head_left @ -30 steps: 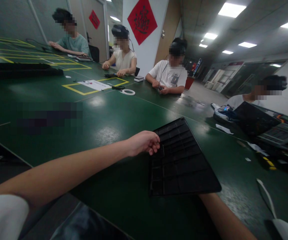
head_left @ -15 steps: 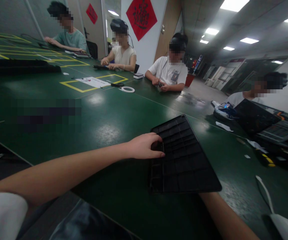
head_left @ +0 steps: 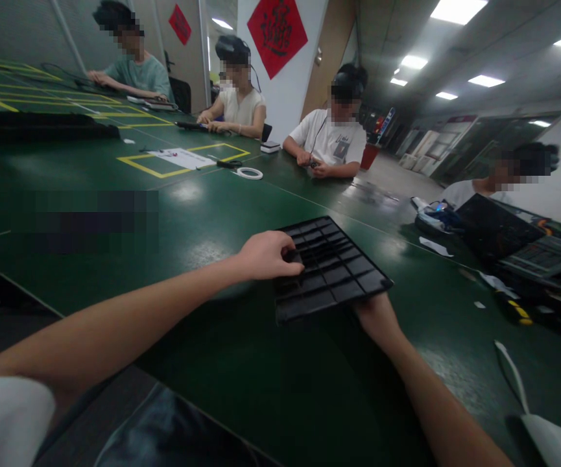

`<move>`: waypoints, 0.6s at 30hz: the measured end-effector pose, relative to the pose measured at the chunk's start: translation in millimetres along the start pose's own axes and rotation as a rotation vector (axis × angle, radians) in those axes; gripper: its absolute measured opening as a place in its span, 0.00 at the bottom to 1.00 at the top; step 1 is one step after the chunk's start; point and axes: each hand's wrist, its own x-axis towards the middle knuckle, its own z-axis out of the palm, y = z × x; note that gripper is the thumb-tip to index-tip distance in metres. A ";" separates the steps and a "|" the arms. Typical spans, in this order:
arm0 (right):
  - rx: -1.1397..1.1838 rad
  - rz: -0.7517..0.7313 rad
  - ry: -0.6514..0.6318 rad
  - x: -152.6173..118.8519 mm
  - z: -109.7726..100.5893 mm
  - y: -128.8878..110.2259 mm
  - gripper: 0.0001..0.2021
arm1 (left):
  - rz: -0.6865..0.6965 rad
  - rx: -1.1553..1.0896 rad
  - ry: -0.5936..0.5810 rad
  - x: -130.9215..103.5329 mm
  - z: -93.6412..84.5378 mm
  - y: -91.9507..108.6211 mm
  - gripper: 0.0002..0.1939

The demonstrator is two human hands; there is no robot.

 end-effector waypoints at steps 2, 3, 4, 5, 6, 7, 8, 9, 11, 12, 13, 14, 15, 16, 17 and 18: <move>-0.113 0.029 -0.004 3.1 -4.4 5.3 0.18 | -0.106 0.124 0.012 4.9 -6.1 -20.2 0.22; -0.180 0.056 -0.004 4.5 -6.2 7.8 0.20 | -0.156 0.183 0.017 7.0 -8.1 -30.0 0.22; -0.242 0.083 -0.002 5.6 -7.6 9.9 0.22 | -0.203 0.234 0.015 8.8 -9.4 -39.0 0.23; -0.292 0.105 0.003 6.3 -8.7 11.3 0.24 | -0.246 0.273 0.004 10.3 -10.2 -46.5 0.23; -0.337 0.117 0.012 6.6 -9.4 12.3 0.26 | -0.286 0.301 -0.012 11.5 -10.5 -52.5 0.24; -0.377 0.124 0.027 6.6 -9.9 12.8 0.27 | -0.318 0.316 -0.034 12.5 -10.6 -56.8 0.24; -0.409 0.128 0.041 6.4 -10.1 13.1 0.29 | -0.343 0.324 -0.058 13.2 -10.5 -59.7 0.24; -0.432 0.136 0.046 6.0 -10.0 13.3 0.31 | -0.361 0.328 -0.081 13.7 -10.2 -61.1 0.24; -0.441 0.160 0.034 5.3 -9.3 14.0 0.33 | -0.372 0.341 -0.114 14.2 -8.6 -60.8 0.24; -0.426 0.166 0.016 5.1 -8.6 14.2 0.32 | -0.365 0.348 -0.122 14.1 -7.1 -59.3 0.24; -0.395 0.163 -0.006 5.1 -7.8 14.2 0.31 | -0.348 0.352 -0.121 13.6 -4.9 -56.9 0.24; -0.347 0.150 -0.027 5.1 -6.8 13.6 0.30 | -0.324 0.349 -0.113 12.8 -1.8 -53.4 0.24; -0.286 0.132 -0.040 5.2 -5.7 12.4 0.28 | -0.287 0.338 -0.095 11.7 2.0 -48.8 0.25; -0.221 0.114 -0.040 5.1 -4.5 10.5 0.26 | -0.241 0.317 -0.074 10.3 6.5 -43.0 0.25; -0.151 0.094 -0.037 4.7 -3.1 7.9 0.23 | -0.190 0.286 -0.053 8.6 11.4 -36.1 0.25; -0.073 0.076 -0.036 3.9 -1.7 5.0 0.21 | -0.133 0.248 -0.035 6.6 16.3 -28.1 0.24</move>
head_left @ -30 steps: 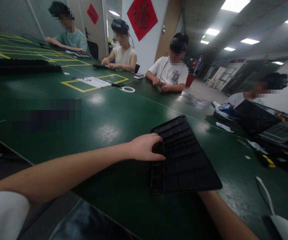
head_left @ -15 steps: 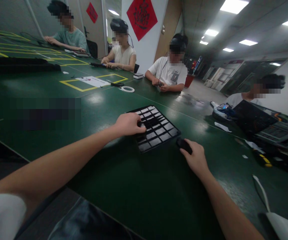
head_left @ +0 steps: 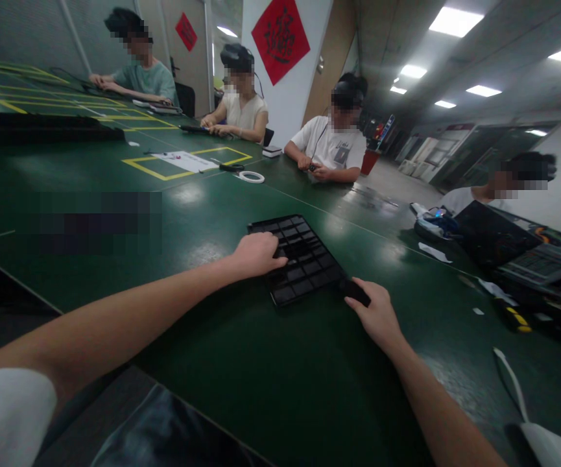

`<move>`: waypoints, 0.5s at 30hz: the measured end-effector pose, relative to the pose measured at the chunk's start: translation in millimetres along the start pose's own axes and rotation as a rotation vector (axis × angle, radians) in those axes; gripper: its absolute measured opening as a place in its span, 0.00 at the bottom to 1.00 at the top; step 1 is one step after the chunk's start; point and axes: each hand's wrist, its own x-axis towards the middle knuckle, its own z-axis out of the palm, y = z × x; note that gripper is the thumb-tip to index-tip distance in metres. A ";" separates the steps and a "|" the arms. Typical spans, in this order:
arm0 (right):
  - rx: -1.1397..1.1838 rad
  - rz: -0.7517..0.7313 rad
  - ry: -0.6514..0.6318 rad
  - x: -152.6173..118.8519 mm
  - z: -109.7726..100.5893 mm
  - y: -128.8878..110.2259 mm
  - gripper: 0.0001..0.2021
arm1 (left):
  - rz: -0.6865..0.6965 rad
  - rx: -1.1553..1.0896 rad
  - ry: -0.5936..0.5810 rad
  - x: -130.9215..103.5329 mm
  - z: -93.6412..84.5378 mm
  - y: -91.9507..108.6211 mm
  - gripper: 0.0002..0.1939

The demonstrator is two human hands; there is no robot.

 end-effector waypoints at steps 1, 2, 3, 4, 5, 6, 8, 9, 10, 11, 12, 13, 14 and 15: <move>0.084 -0.014 0.006 -1.5 1.5 -3.0 0.19 | 0.056 -0.045 0.015 -3.3 2.6 9.2 0.24; 0.170 -0.023 0.011 -3.5 3.4 -5.8 0.17 | 0.114 -0.095 0.022 -6.9 4.6 18.6 0.24; 0.251 -0.029 0.010 -5.9 5.5 -8.2 0.16 | 0.168 -0.146 0.024 -10.7 6.1 27.5 0.23; 0.318 -0.030 0.004 -8.4 8.1 -10.1 0.16 | 0.216 -0.193 0.020 -14.5 6.9 35.6 0.23; 0.365 -0.026 -0.002 -10.9 10.9 -11.4 0.16 | 0.255 -0.236 0.014 -18.1 7.2 42.3 0.23; 0.390 -0.021 -0.009 -13.1 13.7 -12.3 0.17 | 0.282 -0.274 0.005 -21.3 7.2 47.4 0.23; 0.409 -0.025 -0.035 -16.1 18.6 -13.2 0.17 | 0.305 -0.352 -0.010 -26.2 6.7 53.1 0.23; 0.417 -0.028 -0.036 -16.8 19.9 -13.7 0.18 | 0.306 -0.397 -0.015 -27.9 6.4 54.0 0.23; 0.427 -0.030 -0.037 -17.1 20.2 -14.3 0.19 | 0.306 -0.444 -0.017 -29.1 6.2 54.1 0.24; 0.435 -0.032 -0.037 -17.0 19.3 -15.3 0.19 | 0.306 -0.490 -0.016 -30.1 5.9 53.8 0.24; 0.441 -0.041 -0.035 -16.6 17.1 -16.8 0.20 | 0.307 -0.534 -0.015 -30.9 5.7 53.5 0.24; 0.442 -0.061 -0.037 -16.0 14.1 -18.9 0.21 | 0.308 -0.573 -0.014 -31.6 5.4 53.3 0.25; 0.439 -0.089 -0.041 -15.4 10.4 -21.5 0.20 | 0.308 -0.606 -0.013 -32.4 5.0 53.5 0.25; 0.428 -0.122 -0.050 -14.8 6.7 -24.5 0.19 | 0.305 -0.633 -0.013 -33.2 4.7 53.9 0.25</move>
